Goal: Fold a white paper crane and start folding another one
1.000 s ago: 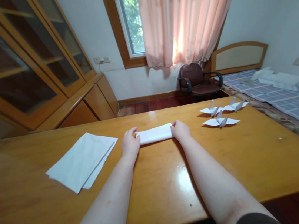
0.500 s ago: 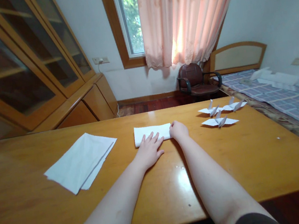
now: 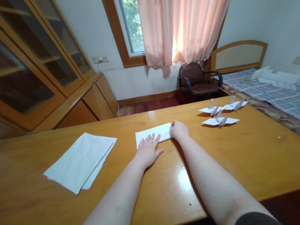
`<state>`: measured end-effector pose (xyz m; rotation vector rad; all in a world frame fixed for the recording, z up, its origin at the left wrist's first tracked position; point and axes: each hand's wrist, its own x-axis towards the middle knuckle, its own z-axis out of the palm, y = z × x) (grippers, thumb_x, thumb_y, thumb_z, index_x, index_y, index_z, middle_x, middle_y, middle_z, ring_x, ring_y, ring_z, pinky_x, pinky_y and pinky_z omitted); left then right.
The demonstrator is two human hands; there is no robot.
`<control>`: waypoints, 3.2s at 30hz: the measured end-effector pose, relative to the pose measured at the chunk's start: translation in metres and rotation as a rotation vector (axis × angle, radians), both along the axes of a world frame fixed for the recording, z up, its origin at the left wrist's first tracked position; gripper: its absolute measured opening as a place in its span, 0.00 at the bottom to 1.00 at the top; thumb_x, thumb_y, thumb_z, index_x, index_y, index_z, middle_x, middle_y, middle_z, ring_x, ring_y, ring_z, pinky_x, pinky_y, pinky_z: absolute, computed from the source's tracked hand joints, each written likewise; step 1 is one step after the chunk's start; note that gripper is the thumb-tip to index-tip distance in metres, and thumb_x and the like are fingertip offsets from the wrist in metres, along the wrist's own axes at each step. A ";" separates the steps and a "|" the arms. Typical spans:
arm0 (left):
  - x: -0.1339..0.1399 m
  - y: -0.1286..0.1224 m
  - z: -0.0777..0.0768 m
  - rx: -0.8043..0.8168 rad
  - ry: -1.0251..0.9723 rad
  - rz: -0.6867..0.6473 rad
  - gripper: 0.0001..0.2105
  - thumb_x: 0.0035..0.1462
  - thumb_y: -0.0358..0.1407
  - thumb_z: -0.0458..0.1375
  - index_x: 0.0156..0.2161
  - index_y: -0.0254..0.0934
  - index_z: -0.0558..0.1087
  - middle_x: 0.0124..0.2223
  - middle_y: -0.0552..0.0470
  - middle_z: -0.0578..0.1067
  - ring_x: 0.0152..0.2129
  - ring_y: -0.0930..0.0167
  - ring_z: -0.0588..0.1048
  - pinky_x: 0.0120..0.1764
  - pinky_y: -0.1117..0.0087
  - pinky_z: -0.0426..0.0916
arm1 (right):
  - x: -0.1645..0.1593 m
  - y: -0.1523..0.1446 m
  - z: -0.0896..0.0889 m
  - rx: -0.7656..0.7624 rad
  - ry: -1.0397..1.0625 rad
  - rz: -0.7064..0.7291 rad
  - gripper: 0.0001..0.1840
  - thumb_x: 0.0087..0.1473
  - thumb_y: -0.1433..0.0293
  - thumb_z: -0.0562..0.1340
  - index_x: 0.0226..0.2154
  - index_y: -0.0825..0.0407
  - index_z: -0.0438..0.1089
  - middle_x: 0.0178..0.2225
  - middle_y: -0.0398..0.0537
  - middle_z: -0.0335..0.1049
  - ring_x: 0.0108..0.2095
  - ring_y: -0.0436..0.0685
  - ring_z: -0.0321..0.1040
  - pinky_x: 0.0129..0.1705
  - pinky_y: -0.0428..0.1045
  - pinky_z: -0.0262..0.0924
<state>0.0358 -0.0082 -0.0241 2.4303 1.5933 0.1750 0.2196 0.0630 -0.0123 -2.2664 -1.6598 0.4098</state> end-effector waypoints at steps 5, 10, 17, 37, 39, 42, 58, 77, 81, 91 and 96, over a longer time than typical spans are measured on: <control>-0.002 0.003 -0.004 -0.001 -0.005 0.066 0.33 0.56 0.52 0.48 0.64 0.48 0.48 0.67 0.47 0.48 0.63 0.55 0.44 0.58 0.43 0.37 | 0.000 -0.001 0.000 0.001 0.000 -0.004 0.13 0.50 0.65 0.56 0.36 0.47 0.73 0.37 0.51 0.75 0.39 0.59 0.70 0.38 0.49 0.59; -0.002 0.002 -0.003 0.005 0.004 0.081 0.32 0.56 0.52 0.49 0.63 0.47 0.51 0.67 0.47 0.49 0.63 0.57 0.46 0.59 0.48 0.41 | 0.000 -0.001 0.002 -0.010 -0.002 -0.006 0.13 0.50 0.65 0.55 0.36 0.48 0.73 0.36 0.51 0.74 0.39 0.59 0.70 0.38 0.49 0.59; -0.013 0.013 0.005 0.064 -0.057 0.120 0.26 0.58 0.47 0.48 0.59 0.40 0.60 0.63 0.41 0.57 0.57 0.55 0.58 0.57 0.53 0.50 | 0.000 -0.002 0.005 -0.017 -0.002 -0.009 0.13 0.50 0.65 0.56 0.37 0.47 0.73 0.37 0.51 0.74 0.39 0.61 0.70 0.37 0.49 0.59; -0.016 0.014 -0.001 0.012 0.012 0.201 0.28 0.58 0.53 0.44 0.62 0.52 0.53 0.67 0.46 0.47 0.63 0.51 0.43 0.59 0.52 0.43 | 0.002 -0.004 0.007 -0.007 0.021 0.010 0.16 0.49 0.67 0.56 0.39 0.46 0.75 0.39 0.50 0.75 0.41 0.59 0.70 0.39 0.48 0.59; -0.015 0.014 -0.001 0.015 0.048 0.203 0.28 0.58 0.54 0.42 0.62 0.53 0.52 0.67 0.47 0.46 0.63 0.51 0.43 0.59 0.52 0.44 | 0.002 -0.004 0.006 -0.009 0.015 0.009 0.16 0.49 0.66 0.56 0.39 0.45 0.75 0.39 0.49 0.75 0.41 0.59 0.70 0.39 0.48 0.59; -0.015 0.014 -0.001 0.011 0.092 0.207 0.28 0.59 0.55 0.40 0.63 0.53 0.50 0.67 0.47 0.45 0.63 0.53 0.43 0.59 0.54 0.44 | 0.002 -0.003 0.005 -0.011 0.009 0.003 0.16 0.49 0.66 0.56 0.39 0.44 0.75 0.39 0.49 0.75 0.41 0.59 0.70 0.39 0.49 0.60; -0.016 0.018 -0.005 0.033 0.099 0.210 0.28 0.61 0.51 0.40 0.64 0.48 0.50 0.67 0.45 0.47 0.63 0.58 0.45 0.60 0.55 0.45 | 0.002 -0.003 0.004 -0.005 0.018 0.003 0.16 0.49 0.66 0.56 0.38 0.42 0.75 0.39 0.47 0.75 0.41 0.59 0.69 0.40 0.49 0.59; -0.017 0.022 -0.010 0.057 0.099 0.201 0.27 0.61 0.47 0.40 0.64 0.44 0.49 0.67 0.44 0.48 0.63 0.61 0.46 0.60 0.57 0.46 | -0.001 -0.008 0.006 0.016 -0.021 0.100 0.26 0.45 0.53 0.60 0.44 0.49 0.71 0.42 0.53 0.73 0.43 0.62 0.69 0.42 0.51 0.60; -0.017 0.021 -0.008 0.047 0.097 0.205 0.30 0.60 0.52 0.40 0.64 0.44 0.48 0.67 0.43 0.47 0.63 0.61 0.46 0.60 0.57 0.45 | -0.003 -0.012 0.009 -0.007 -0.038 0.161 0.35 0.40 0.48 0.63 0.47 0.51 0.68 0.43 0.56 0.72 0.44 0.63 0.69 0.43 0.52 0.60; -0.017 0.022 -0.010 0.038 0.074 0.227 0.32 0.58 0.54 0.40 0.65 0.45 0.48 0.67 0.45 0.46 0.63 0.59 0.44 0.60 0.56 0.44 | 0.001 -0.007 0.006 -0.025 -0.018 0.054 0.18 0.52 0.62 0.57 0.45 0.45 0.70 0.42 0.49 0.73 0.44 0.59 0.69 0.43 0.49 0.59; -0.017 0.020 -0.009 0.028 0.077 0.259 0.32 0.58 0.55 0.41 0.64 0.47 0.48 0.67 0.46 0.45 0.63 0.55 0.43 0.60 0.55 0.44 | 0.000 -0.008 0.008 -0.030 -0.024 0.036 0.17 0.53 0.63 0.55 0.44 0.44 0.70 0.42 0.49 0.73 0.43 0.59 0.69 0.42 0.49 0.59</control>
